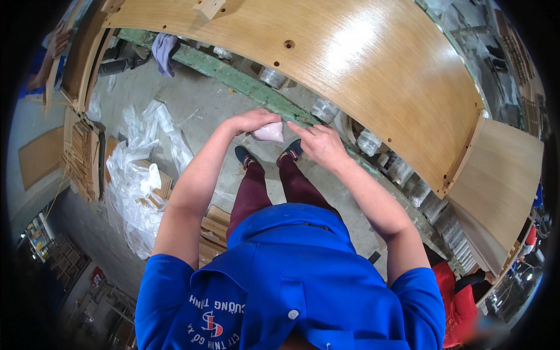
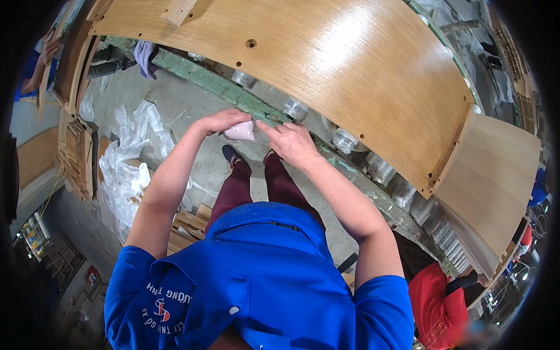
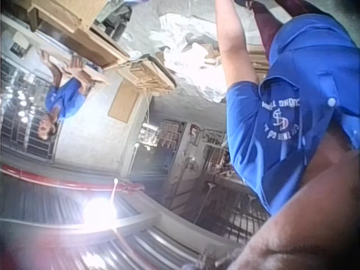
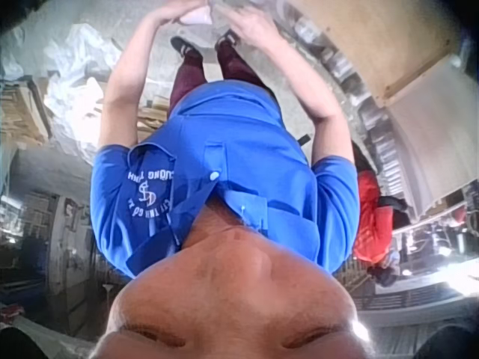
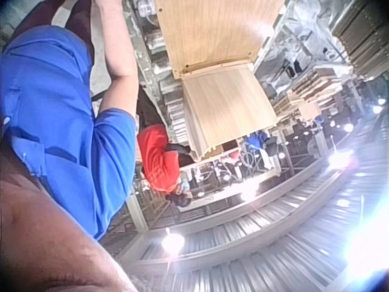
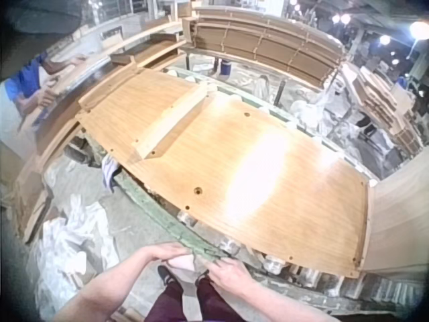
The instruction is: The person wipes the surface of large wooden panels using a white cloth. They move along a conveyor line, cleaning the panels one by one, and occasionally lift or reposition the wood to access different areas.
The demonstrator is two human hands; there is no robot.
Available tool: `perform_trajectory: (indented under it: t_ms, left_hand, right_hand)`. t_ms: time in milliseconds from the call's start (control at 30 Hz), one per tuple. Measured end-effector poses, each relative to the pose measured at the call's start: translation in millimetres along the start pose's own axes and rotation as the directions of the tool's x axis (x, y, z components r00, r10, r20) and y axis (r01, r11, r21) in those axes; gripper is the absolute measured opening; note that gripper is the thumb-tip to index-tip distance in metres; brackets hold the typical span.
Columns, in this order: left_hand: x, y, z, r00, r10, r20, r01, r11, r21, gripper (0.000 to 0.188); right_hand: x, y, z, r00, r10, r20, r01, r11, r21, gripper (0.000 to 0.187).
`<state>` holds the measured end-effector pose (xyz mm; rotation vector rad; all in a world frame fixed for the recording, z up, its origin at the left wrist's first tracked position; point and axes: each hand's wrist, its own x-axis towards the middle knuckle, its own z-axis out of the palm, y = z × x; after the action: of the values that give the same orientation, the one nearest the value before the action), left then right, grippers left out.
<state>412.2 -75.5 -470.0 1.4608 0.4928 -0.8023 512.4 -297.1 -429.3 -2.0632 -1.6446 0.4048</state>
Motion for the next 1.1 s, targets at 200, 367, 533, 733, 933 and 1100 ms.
perform_trajectory:
  t_ms: [200, 367, 533, 733, 933, 1100]
  left_hand:
    - [1, -1, -1, 1.0, -0.009, 0.011, 0.009, 1.0, 0.01, 0.044]
    - [1, -2, -2, 1.0, -0.002, 0.012, 0.002, 1.0, 0.01, 0.044]
    - [0, 3, 2, 1.0, -0.024, 0.008, 0.024, 1.0, 0.018, 0.04]
    - [-2, 1, 1, 1.0, 0.001, 0.011, 0.0, 1.0, -0.023, 0.044]
    - [-13, 6, 8, 0.998, 0.046, -0.04, -0.043, 0.997, 0.07, 0.045]
    - [-46, -13, 22, 0.946, 0.283, -0.159, -0.296, 0.953, -0.064, 0.044]
  right_hand:
    - [1, 3, -2, 1.0, -0.022, 0.001, 0.022, 1.0, 0.018, 0.054]
    - [1, 5, -1, 1.0, -0.024, 0.002, 0.024, 0.999, 0.025, 0.052]
    - [-1, 4, 2, 1.0, -0.003, 0.029, 0.004, 0.999, -0.04, 0.05]
    - [-7, -4, -1, 0.998, 0.03, 0.057, -0.026, 0.997, -0.07, 0.05]
    - [-15, -7, -11, 0.993, 0.077, 0.084, -0.067, 0.991, -0.119, 0.052]
    - [-54, -33, -23, 0.906, 0.379, 0.188, -0.399, 0.913, 0.084, 0.04]
